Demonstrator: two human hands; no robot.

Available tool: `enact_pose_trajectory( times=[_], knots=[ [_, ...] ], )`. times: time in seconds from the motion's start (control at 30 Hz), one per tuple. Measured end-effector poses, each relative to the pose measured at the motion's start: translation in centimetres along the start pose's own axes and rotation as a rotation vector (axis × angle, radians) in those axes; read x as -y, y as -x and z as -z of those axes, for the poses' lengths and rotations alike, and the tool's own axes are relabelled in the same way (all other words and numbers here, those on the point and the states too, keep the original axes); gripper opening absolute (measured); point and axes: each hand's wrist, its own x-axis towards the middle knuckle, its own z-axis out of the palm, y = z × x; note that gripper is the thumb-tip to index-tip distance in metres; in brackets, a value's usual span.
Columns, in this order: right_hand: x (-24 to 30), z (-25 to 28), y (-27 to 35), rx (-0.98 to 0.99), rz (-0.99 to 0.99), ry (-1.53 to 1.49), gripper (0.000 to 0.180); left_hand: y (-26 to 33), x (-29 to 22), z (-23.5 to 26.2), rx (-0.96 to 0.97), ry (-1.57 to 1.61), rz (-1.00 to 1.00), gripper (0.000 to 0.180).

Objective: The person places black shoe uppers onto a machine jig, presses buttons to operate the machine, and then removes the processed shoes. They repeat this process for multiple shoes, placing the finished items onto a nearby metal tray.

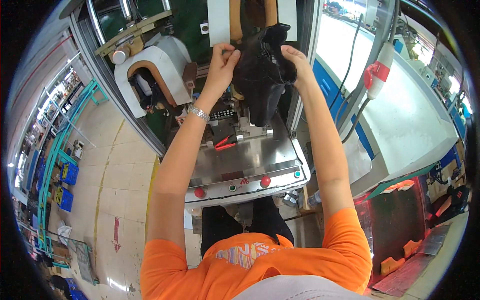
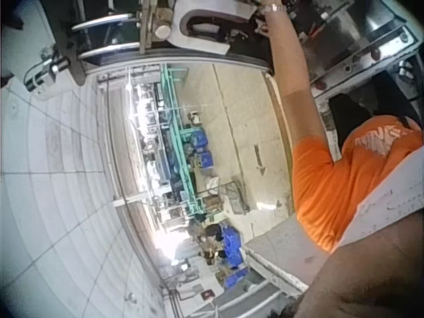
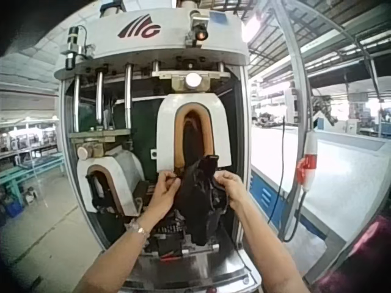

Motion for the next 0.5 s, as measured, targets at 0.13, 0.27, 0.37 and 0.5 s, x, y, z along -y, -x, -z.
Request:
enact_pose_trajectory(
  times=[0.13, 0.27, 0.37, 0.5],
  knots=[
    [-1.2, 0.0, -0.5, -0.060, -0.028, -0.027, 0.010, 0.5, 1.0, -0.9, -0.101, 0.010, 0.073, 0.018],
    [-2.1, 0.7, 0.4, -0.162, -0.058, 0.157, 0.015, 1.0, 3.2, -1.4, -0.168, 0.030, 0.084, 0.023],
    [-3.8, 3.1, 3.0, -0.218, -0.150, 0.247, 0.031, 3.4, 4.2, -2.2, -0.168, 0.144, 0.307, 0.028],
    [-7.1, 2.9, 11.3, 0.141, -0.397, -0.316, 0.064, 9.0, 7.3, -2.1, -0.038, 0.460, 0.619, 0.035]
  ],
)
